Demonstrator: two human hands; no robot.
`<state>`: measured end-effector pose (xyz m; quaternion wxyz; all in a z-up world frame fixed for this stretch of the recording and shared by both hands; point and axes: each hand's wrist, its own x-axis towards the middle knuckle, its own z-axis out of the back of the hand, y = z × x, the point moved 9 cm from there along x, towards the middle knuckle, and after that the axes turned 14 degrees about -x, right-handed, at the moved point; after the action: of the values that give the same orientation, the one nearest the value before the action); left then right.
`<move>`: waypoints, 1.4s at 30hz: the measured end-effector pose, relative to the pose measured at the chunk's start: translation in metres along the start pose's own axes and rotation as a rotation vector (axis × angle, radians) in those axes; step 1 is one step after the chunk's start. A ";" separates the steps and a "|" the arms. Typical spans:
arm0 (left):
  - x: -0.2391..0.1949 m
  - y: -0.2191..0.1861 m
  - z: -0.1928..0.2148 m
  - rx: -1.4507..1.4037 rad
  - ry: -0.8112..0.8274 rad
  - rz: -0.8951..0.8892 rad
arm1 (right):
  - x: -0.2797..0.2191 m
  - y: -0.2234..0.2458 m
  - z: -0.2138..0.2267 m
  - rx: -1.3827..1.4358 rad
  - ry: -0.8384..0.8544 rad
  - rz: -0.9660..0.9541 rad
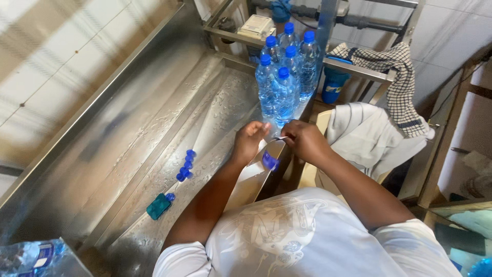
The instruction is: The person stands at a stainless steel counter and repeatedly applies blue and white labels to clear plastic water bottles. They peel the backing from each label, wrap it around the bottle, and smooth it down before placing the labeled bottle on the counter.
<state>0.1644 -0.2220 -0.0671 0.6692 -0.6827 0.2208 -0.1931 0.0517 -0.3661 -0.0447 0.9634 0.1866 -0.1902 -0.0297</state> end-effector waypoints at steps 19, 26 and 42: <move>0.084 0.066 -0.065 0.268 -0.469 -0.418 | -0.149 -0.135 0.116 -0.158 0.155 -0.751; 0.041 0.111 -0.055 -0.557 -0.006 0.000 | -0.138 -0.085 0.134 0.289 0.122 -0.734; -0.072 0.042 0.080 -1.267 0.076 0.001 | -0.046 0.063 0.027 0.932 0.257 -0.300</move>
<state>0.1479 -0.1156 -0.1088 0.1271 -0.9389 0.3163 -0.0487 -0.0018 -0.3118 -0.0143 0.7784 0.6243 -0.0342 -0.0566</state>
